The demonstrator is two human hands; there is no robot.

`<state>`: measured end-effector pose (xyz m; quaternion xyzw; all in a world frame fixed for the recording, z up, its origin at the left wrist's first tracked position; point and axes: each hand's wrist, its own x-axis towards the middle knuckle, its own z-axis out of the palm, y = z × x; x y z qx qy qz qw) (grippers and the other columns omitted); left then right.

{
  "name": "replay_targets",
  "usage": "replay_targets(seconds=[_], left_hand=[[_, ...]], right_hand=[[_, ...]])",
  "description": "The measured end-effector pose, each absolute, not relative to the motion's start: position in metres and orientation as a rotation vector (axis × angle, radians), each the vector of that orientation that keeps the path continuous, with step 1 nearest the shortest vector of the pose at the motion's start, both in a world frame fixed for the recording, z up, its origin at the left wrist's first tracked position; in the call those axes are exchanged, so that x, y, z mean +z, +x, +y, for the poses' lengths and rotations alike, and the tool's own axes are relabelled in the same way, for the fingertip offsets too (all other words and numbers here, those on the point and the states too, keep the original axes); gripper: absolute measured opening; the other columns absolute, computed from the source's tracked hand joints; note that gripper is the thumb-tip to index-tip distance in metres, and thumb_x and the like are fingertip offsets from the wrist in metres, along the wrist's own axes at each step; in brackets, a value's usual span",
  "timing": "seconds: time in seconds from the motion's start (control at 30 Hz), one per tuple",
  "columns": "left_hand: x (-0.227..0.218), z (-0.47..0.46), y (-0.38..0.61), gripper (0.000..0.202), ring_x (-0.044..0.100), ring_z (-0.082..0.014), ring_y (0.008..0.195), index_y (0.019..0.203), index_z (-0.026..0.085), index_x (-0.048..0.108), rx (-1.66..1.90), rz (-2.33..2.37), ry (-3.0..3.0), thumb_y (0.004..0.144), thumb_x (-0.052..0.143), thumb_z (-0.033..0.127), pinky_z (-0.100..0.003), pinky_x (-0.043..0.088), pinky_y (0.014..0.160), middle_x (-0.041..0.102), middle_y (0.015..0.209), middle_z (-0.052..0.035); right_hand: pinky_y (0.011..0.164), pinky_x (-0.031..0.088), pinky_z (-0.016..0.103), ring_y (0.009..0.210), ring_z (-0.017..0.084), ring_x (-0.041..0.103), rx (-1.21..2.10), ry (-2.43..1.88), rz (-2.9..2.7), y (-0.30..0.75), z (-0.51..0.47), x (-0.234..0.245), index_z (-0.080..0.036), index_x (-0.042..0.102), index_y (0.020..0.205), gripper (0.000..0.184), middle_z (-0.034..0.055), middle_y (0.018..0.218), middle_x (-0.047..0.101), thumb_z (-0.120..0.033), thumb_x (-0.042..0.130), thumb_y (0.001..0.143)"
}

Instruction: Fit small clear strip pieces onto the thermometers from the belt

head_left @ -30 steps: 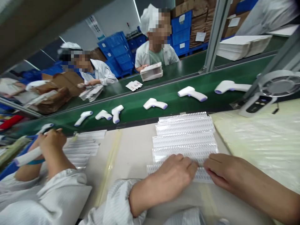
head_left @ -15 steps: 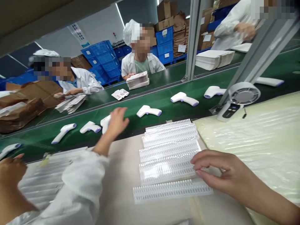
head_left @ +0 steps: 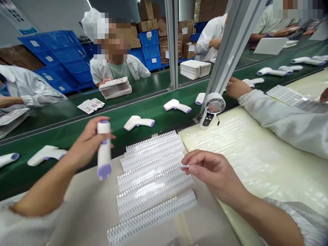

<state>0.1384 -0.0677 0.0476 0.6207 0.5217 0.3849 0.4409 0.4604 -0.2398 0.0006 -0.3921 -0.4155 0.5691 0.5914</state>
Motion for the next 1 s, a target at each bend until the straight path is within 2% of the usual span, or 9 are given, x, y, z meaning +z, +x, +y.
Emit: replay_targets(seconds=[0.03,0.1,0.13,0.2,0.33,0.5,0.63,0.8,1.0], left_hand=[[0.047,-0.1,0.165,0.054,0.064,-0.0258,0.091,0.124,0.031,0.051,0.878,1.218,1.458,0.075,0.074,0.029,-0.033,0.059,0.064,0.06,0.106,-0.0005],[0.042,-0.162,0.216,0.049,0.064,-0.0221,0.087,0.123,0.031,0.05,0.665,0.999,1.338,0.082,0.076,0.031,-0.032,0.058,0.066,0.06,0.116,-0.0042],[0.037,-0.188,0.237,0.046,0.063,-0.019,0.082,0.125,0.031,0.049,0.572,0.9,1.262,0.087,0.073,0.036,-0.031,0.056,0.068,0.061,0.11,-0.0038],[0.024,-0.224,0.268,0.043,0.058,-0.0131,0.077,0.126,0.033,0.048,0.62,0.783,1.128,0.091,0.072,0.039,-0.028,0.053,0.071,0.058,0.103,-0.0007],[0.005,-0.242,0.291,0.047,0.052,-0.0114,0.084,0.131,0.036,0.044,0.716,0.83,1.004,0.093,0.071,0.038,-0.024,0.048,0.075,0.055,0.107,0.0009],[0.003,-0.238,0.291,0.042,0.048,-0.0126,0.082,0.127,0.034,0.046,0.721,0.819,0.999,0.091,0.067,0.032,-0.025,0.045,0.072,0.053,0.103,0.0012],[0.001,-0.24,0.29,0.044,0.054,-0.0173,0.097,0.128,0.034,0.047,0.715,0.845,0.999,0.088,0.063,0.029,-0.029,0.046,0.079,0.055,0.116,-0.0011],[-0.008,-0.24,0.288,0.049,0.056,-0.023,0.11,0.134,0.036,0.045,0.705,0.872,1.009,0.089,0.064,0.038,-0.034,0.047,0.084,0.056,0.129,-0.004],[-0.008,-0.241,0.287,0.047,0.046,-0.03,0.138,0.136,0.037,0.045,0.704,0.888,1.013,0.094,0.061,0.05,-0.038,0.046,0.093,0.051,0.143,-0.0045]], right_hand=[[0.071,0.058,0.025,0.077,0.013,0.069,1.333,-0.89,-0.928,0.459,-0.243,0.003,-0.027,0.081,0.079,0.004,0.0012,0.091,0.077,-0.027,0.084,0.081],[0.071,0.059,0.024,0.075,0.012,0.068,1.342,-0.868,-0.885,0.456,-0.249,0.005,-0.026,0.08,0.077,0.007,0.0014,0.094,0.076,-0.028,0.085,0.081],[0.072,0.059,0.025,0.076,0.013,0.068,1.344,-0.868,-0.878,0.454,-0.252,0.005,-0.025,0.08,0.077,0.007,0.002,0.096,0.076,-0.028,0.085,0.08],[0.071,0.06,0.026,0.08,0.015,0.069,1.34,-0.879,-0.875,0.451,-0.255,0.005,-0.024,0.079,0.076,0.009,0.0031,0.098,0.074,-0.029,0.085,0.08],[0.061,0.057,0.025,0.084,0.017,0.067,1.32,-0.942,-0.887,0.448,-0.256,0.003,-0.024,0.076,0.072,0.011,0.0038,0.1,0.07,-0.028,0.084,0.078],[0.058,0.054,0.025,0.088,0.019,0.066,1.292,-1.026,-0.942,0.446,-0.254,0.002,-0.023,0.073,0.069,0.012,0.0054,0.1,0.068,-0.027,0.08,0.077],[0.061,0.055,0.027,0.089,0.02,0.066,1.264,-1.045,-0.954,0.445,-0.254,0.0,-0.023,0.072,0.068,0.014,0.0054,0.099,0.068,-0.028,0.08,0.077],[0.065,0.055,0.028,0.088,0.02,0.067,1.265,-1.023,-0.956,0.444,-0.254,-0.001,-0.023,0.073,0.068,0.013,0.005,0.097,0.068,-0.027,0.081,0.078],[0.069,0.056,0.028,0.089,0.019,0.067,1.237,-1.02,-0.956,0.444,-0.254,0.0,-0.023,0.073,0.068,0.012,0.0043,0.097,0.069,-0.025,0.08,0.078]])
